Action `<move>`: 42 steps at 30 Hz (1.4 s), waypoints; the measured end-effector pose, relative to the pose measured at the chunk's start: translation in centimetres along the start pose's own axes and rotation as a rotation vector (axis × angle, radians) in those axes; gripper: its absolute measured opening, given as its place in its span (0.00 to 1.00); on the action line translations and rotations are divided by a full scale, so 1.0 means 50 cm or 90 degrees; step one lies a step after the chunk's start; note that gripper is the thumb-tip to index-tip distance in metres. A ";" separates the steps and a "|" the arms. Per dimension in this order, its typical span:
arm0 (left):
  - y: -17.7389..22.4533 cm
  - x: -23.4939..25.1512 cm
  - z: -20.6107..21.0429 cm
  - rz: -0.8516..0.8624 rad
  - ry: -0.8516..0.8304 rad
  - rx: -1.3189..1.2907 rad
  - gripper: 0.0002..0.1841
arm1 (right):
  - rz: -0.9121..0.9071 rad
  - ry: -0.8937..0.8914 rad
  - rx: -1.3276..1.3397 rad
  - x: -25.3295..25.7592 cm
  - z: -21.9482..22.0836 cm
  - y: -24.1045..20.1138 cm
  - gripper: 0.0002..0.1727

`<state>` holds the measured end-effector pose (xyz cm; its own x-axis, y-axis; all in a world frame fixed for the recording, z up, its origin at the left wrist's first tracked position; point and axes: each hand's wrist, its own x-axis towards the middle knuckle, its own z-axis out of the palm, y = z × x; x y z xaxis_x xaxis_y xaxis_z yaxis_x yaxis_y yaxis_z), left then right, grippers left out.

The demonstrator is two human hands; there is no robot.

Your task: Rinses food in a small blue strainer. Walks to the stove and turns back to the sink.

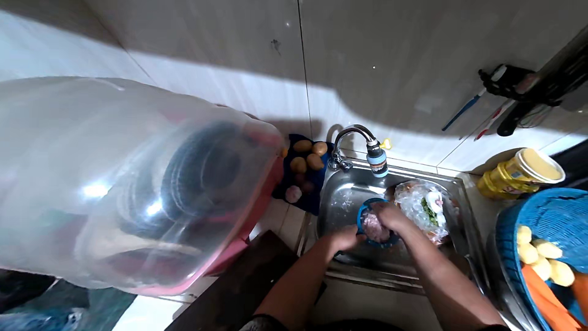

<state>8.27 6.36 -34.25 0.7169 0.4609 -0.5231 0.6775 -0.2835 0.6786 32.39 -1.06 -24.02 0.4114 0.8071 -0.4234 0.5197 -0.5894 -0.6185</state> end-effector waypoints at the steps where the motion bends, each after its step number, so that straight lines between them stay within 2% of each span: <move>1: -0.001 0.001 -0.001 0.004 0.008 0.005 0.39 | -0.012 -0.016 -0.055 0.004 -0.022 0.001 0.26; 4: -0.007 0.007 0.000 0.000 0.014 0.000 0.39 | 0.030 -0.196 -0.066 -0.026 -0.035 0.001 0.20; 5: -0.005 0.006 -0.001 -0.005 0.009 -0.002 0.38 | 0.012 -0.240 -0.087 -0.034 -0.017 0.009 0.19; 7: -0.002 0.006 -0.002 -0.016 -0.004 -0.001 0.38 | -0.109 -0.271 -0.214 -0.038 0.035 0.030 0.26; 9: 0.004 0.002 -0.005 -0.025 -0.020 0.008 0.38 | -0.193 -0.262 -0.311 -0.018 0.079 0.056 0.28; 12: 0.006 0.000 -0.009 -0.025 -0.038 -0.005 0.38 | -0.166 -0.243 -0.243 0.024 0.078 0.089 0.29; 14: 0.011 -0.008 -0.013 -0.032 -0.042 -0.013 0.38 | -0.156 -0.204 -0.233 0.065 0.050 0.112 0.27; 16: 0.011 -0.011 -0.016 -0.031 -0.031 -0.003 0.39 | -0.114 -0.203 -0.249 0.059 -0.010 0.072 0.22; 19: 0.006 -0.008 -0.012 -0.022 -0.014 0.000 0.39 | -0.059 -0.278 -0.225 0.027 -0.049 0.040 0.19; 22: 0.008 -0.006 -0.010 -0.020 -0.019 0.008 0.38 | -0.143 -0.341 -0.352 -0.001 0.016 0.068 0.25; 25: 0.023 -0.014 -0.013 -0.031 -0.050 0.026 0.37 | -0.163 -0.305 -0.435 0.047 0.104 0.159 0.28; 28: 0.031 -0.020 -0.018 -0.047 -0.066 0.007 0.37 | -0.219 -0.237 -0.421 0.091 0.098 0.176 0.25; 30: 0.032 -0.022 -0.023 -0.054 -0.067 -0.010 0.38 | -0.225 -0.208 -0.375 0.094 0.045 0.153 0.22; 32: 0.027 -0.021 -0.022 -0.047 -0.053 -0.011 0.39 | -0.180 -0.205 -0.322 0.076 -0.010 0.110 0.21; 35: 0.024 -0.020 -0.015 -0.036 -0.028 0.002 0.38 | -0.069 -0.277 -0.196 0.020 -0.034 0.044 0.15; 36: 0.022 -0.017 -0.011 -0.034 -0.025 0.005 0.38 | -0.046 -0.329 -0.165 0.001 -0.023 0.036 0.17; 38: 0.019 -0.008 -0.006 -0.038 -0.029 0.013 0.39 | -0.100 -0.356 -0.258 -0.010 0.032 0.064 0.18; 40: 0.022 -0.010 -0.007 -0.045 -0.046 0.019 0.39 | -0.184 -0.313 -0.384 0.010 0.095 0.107 0.21; 42: 0.029 -0.019 -0.014 -0.043 -0.058 0.012 0.38 | -0.200 -0.251 -0.366 0.061 0.128 0.162 0.23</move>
<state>8.45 6.09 -32.42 0.6809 0.4008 -0.6130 0.7271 -0.2700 0.6312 33.07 -3.16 -34.58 -0.0618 0.8291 -0.5556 0.9208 -0.1675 -0.3523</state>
